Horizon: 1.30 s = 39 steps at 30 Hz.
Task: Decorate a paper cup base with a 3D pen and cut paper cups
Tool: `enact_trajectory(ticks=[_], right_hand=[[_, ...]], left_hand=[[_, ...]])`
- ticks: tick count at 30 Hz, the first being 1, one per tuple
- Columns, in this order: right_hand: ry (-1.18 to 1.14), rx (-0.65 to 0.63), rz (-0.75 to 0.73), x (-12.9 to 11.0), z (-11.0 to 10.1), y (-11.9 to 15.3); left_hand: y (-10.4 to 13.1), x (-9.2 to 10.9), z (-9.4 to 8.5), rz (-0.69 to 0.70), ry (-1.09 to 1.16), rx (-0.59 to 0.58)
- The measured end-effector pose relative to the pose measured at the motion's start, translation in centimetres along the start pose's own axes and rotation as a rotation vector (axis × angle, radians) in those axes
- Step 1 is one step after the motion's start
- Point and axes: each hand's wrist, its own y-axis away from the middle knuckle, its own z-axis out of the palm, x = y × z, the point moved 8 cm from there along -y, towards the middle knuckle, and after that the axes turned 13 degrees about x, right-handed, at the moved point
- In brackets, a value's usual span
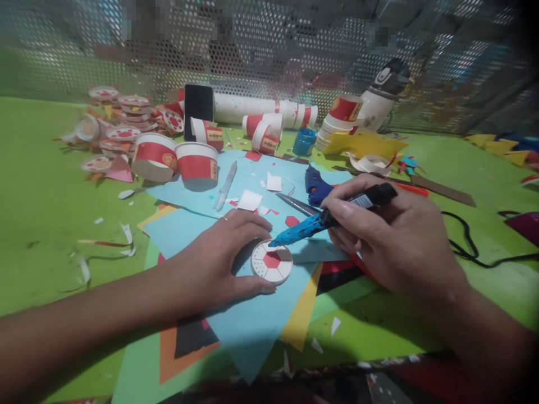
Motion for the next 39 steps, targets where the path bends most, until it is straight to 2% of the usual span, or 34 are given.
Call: enact_trajectory(ticks=[7, 20, 30, 39], right_hand=[[-0.019, -0.027, 0.005, 0.4, 0.6, 0.4], [0.191, -0.004, -0.121, -1.2, 1.0, 0.4], [0.209, -0.052, -0.099, -1.1, 1.7, 0.5], [0.208, -0.047, -0.103, -1.0, 1.5, 0.6]], left_hand=[[0.0, 0.0, 0.0, 0.016, 0.005, 0.002], [0.0, -0.4, 0.1, 0.014, 0.019, 0.018], [0.1, -0.4, 0.2, 0.008, 0.015, 0.02], [0.1, -0.3, 0.2, 0.02, 0.02, 0.02]])
